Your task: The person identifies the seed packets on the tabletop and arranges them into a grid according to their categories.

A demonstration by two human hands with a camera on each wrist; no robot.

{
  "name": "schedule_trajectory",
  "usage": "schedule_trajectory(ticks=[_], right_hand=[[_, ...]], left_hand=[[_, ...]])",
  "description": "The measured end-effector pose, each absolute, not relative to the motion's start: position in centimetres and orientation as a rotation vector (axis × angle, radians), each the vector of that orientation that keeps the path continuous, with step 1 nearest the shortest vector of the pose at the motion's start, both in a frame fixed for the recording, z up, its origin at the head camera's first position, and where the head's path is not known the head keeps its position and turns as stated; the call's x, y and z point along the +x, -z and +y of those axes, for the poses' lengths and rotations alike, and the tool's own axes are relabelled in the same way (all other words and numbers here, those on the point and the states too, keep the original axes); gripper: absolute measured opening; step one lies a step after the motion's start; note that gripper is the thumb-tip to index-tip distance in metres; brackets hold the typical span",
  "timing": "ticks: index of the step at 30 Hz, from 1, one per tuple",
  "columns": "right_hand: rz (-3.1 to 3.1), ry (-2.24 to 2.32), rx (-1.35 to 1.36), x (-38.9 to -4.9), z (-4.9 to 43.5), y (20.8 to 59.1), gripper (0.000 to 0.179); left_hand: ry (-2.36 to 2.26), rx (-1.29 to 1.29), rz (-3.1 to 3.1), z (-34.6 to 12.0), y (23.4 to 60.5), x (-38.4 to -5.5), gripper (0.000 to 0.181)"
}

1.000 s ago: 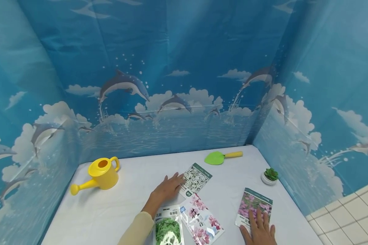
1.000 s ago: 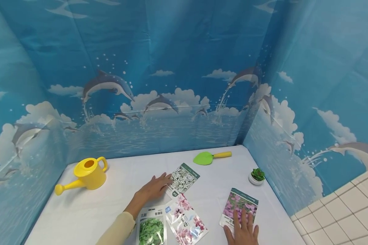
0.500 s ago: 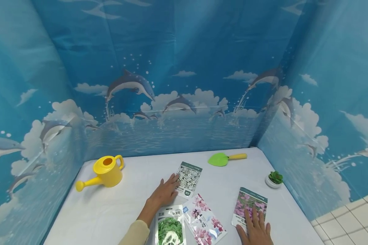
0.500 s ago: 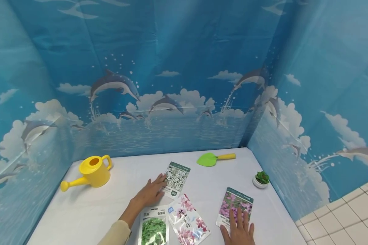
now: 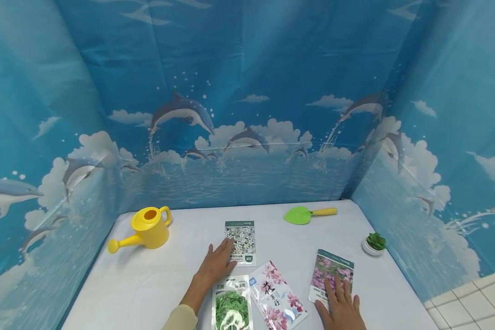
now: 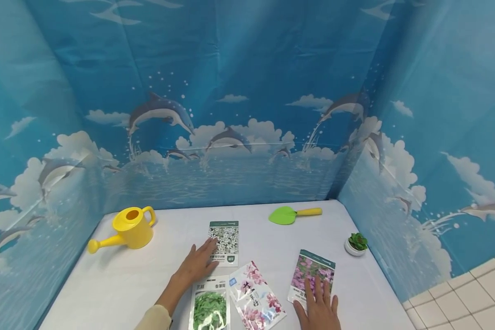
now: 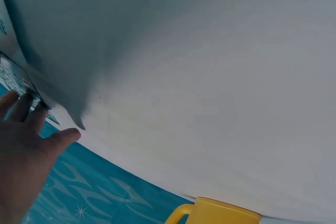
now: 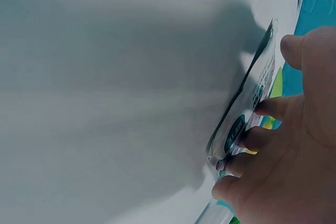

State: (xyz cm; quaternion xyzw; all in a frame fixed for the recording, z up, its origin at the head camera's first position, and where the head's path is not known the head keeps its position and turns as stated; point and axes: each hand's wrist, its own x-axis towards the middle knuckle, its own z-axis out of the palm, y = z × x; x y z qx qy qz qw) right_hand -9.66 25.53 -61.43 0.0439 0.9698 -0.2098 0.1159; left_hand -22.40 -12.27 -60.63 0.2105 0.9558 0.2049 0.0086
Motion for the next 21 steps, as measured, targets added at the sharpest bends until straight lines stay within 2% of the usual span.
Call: schedule_trajectory(ticks=[10, 21], right_hand=[[2.909, 0.505, -0.011, -10.4, 24.6, 60.8, 0.084], [2.889, 0.525, -0.110, -12.0, 23.9, 60.6, 0.082]], left_hand=[[-0.532, 0.613, 3.082, -13.0, 60.5, -21.5, 0.049], [-0.644, 0.601, 3.028, -14.1, 60.7, -21.2, 0.049]])
